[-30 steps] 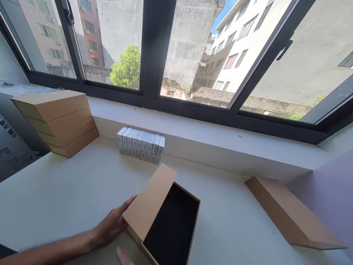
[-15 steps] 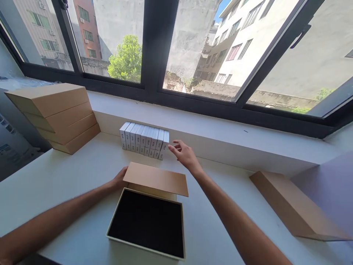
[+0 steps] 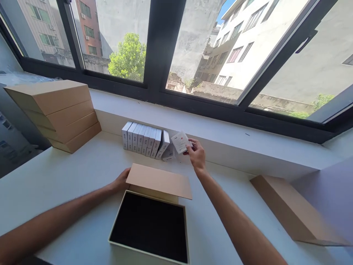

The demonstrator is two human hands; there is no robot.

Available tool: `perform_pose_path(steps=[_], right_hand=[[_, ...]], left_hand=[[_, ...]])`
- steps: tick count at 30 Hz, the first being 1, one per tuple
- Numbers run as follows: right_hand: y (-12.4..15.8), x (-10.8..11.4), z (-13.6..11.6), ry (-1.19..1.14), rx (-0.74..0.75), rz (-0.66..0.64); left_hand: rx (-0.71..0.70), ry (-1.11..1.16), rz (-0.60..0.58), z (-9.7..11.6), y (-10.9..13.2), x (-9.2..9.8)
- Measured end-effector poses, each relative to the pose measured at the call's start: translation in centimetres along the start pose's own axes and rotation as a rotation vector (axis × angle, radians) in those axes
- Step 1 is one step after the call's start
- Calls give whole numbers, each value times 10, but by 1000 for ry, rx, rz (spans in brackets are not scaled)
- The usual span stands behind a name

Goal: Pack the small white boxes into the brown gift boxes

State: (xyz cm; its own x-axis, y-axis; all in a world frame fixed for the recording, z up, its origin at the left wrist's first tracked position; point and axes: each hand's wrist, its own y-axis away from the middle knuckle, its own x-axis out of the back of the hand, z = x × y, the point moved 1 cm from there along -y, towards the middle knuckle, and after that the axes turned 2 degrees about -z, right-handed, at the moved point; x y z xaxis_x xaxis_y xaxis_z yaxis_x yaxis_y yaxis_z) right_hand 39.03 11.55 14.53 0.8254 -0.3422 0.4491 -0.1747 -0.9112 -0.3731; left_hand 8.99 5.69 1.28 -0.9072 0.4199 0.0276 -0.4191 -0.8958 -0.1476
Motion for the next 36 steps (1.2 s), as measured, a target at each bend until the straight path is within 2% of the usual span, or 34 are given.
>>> perform_pose_path(steps=[3, 5, 8, 11, 13, 16, 19, 21, 23, 26, 28, 31, 33, 36], right_hand=[[24, 32, -19, -77, 17, 30], [51, 51, -38, -87, 66, 15], [104, 68, -69, 56, 280, -72], [156, 70, -90, 324, 638, -238], [182, 66, -91, 446, 843, -385], [207, 59, -76, 536, 975, -549], [223, 57, -54, 573, 963, -712], [234, 57, -42, 574, 902, -867], [242, 57, -36, 532, 829, -962], [243, 49, -36, 482, 760, -942], [238, 37, -41, 543, 747, -941], [231, 15, -48, 620, 717, -1047], [229, 6, -51, 595, 680, -1068], [226, 7, -54, 513, 744, -983]], left_hand=[[-2, 2, -12, 0, 1, -1], [5, -5, 3, -1, 2, -1], [23, -14, 35, -2, 2, 0], [23, -19, 35, -5, 2, 3], [8, -29, 28, -7, 2, 6], [-9, -52, 27, -10, 3, 9], [12, -66, 42, -11, 3, 11], [28, -76, 57, -12, 3, 12], [30, -86, 56, -14, 2, 12], [17, -99, 37, -18, 2, 12], [14, -105, 37, -20, 2, 13], [11, -116, 35, -19, 3, 13], [-1, -128, 24, -18, 3, 12], [-8, -130, 12, -15, 3, 10]])
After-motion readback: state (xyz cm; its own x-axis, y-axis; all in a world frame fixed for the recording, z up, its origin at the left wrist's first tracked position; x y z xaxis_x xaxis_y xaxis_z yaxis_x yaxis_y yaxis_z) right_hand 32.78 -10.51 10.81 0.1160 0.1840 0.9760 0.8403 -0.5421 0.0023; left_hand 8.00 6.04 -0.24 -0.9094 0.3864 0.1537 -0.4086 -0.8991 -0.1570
